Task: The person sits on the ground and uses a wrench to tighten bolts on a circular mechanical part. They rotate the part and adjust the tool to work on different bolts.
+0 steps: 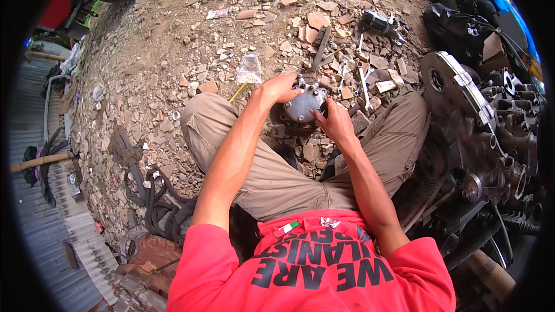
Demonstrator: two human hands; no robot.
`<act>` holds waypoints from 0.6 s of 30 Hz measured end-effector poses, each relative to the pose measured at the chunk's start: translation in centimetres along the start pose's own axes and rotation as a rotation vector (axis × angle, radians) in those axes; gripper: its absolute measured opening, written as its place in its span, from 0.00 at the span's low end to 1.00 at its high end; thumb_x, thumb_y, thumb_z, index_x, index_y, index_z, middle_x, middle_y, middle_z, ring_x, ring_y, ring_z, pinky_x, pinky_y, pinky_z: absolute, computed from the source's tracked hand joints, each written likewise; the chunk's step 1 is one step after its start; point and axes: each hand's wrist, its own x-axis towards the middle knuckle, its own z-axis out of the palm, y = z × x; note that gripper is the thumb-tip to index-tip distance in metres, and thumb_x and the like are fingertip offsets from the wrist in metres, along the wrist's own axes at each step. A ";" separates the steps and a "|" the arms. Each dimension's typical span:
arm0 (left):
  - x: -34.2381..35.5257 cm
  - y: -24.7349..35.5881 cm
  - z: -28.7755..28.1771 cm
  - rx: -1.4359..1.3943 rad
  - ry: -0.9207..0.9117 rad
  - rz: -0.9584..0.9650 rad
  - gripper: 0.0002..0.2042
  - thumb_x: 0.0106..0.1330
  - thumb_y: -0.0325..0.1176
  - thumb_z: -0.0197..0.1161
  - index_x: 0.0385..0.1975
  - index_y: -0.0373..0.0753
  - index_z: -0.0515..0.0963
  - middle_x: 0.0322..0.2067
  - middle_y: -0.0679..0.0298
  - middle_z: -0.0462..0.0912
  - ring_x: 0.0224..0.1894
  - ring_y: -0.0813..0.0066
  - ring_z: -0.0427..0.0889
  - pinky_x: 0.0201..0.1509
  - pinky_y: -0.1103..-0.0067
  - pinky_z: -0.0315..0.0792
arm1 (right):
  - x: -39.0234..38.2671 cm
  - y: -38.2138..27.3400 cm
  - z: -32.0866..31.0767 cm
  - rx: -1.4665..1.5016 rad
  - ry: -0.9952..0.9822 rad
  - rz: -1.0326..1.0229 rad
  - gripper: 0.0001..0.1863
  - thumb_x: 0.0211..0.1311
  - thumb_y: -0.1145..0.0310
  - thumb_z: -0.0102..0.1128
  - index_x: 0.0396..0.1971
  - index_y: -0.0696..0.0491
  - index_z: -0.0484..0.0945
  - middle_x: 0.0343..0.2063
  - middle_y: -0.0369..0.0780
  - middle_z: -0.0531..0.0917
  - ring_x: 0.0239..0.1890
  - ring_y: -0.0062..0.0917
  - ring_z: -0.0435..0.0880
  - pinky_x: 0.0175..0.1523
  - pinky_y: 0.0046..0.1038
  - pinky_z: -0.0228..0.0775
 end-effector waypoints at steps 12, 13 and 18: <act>0.1 -0.1 0.0 -0.010 -0.008 0.024 0.27 0.64 0.44 0.62 0.56 0.30 0.70 0.50 0.41 0.77 0.55 0.47 0.76 0.58 0.64 0.70 | -0.3 -0.7 0.4 0.028 0.108 0.014 0.20 0.55 0.62 0.66 0.37 0.62 0.71 0.36 0.54 0.80 0.40 0.49 0.80 0.43 0.45 0.72; 0.0 0.0 0.2 -0.007 0.001 0.025 0.27 0.64 0.44 0.62 0.56 0.30 0.70 0.50 0.41 0.77 0.55 0.47 0.76 0.58 0.64 0.70 | -0.2 -0.6 0.3 -0.014 0.030 0.077 0.21 0.56 0.61 0.66 0.37 0.62 0.70 0.35 0.54 0.80 0.40 0.50 0.80 0.43 0.45 0.72; 0.0 -0.1 0.1 0.016 0.024 0.045 0.27 0.64 0.45 0.61 0.56 0.30 0.70 0.50 0.40 0.77 0.55 0.46 0.76 0.58 0.64 0.70 | 0.0 0.2 0.4 -0.082 -0.090 0.051 0.21 0.57 0.60 0.66 0.36 0.61 0.69 0.28 0.54 0.81 0.36 0.51 0.81 0.41 0.45 0.73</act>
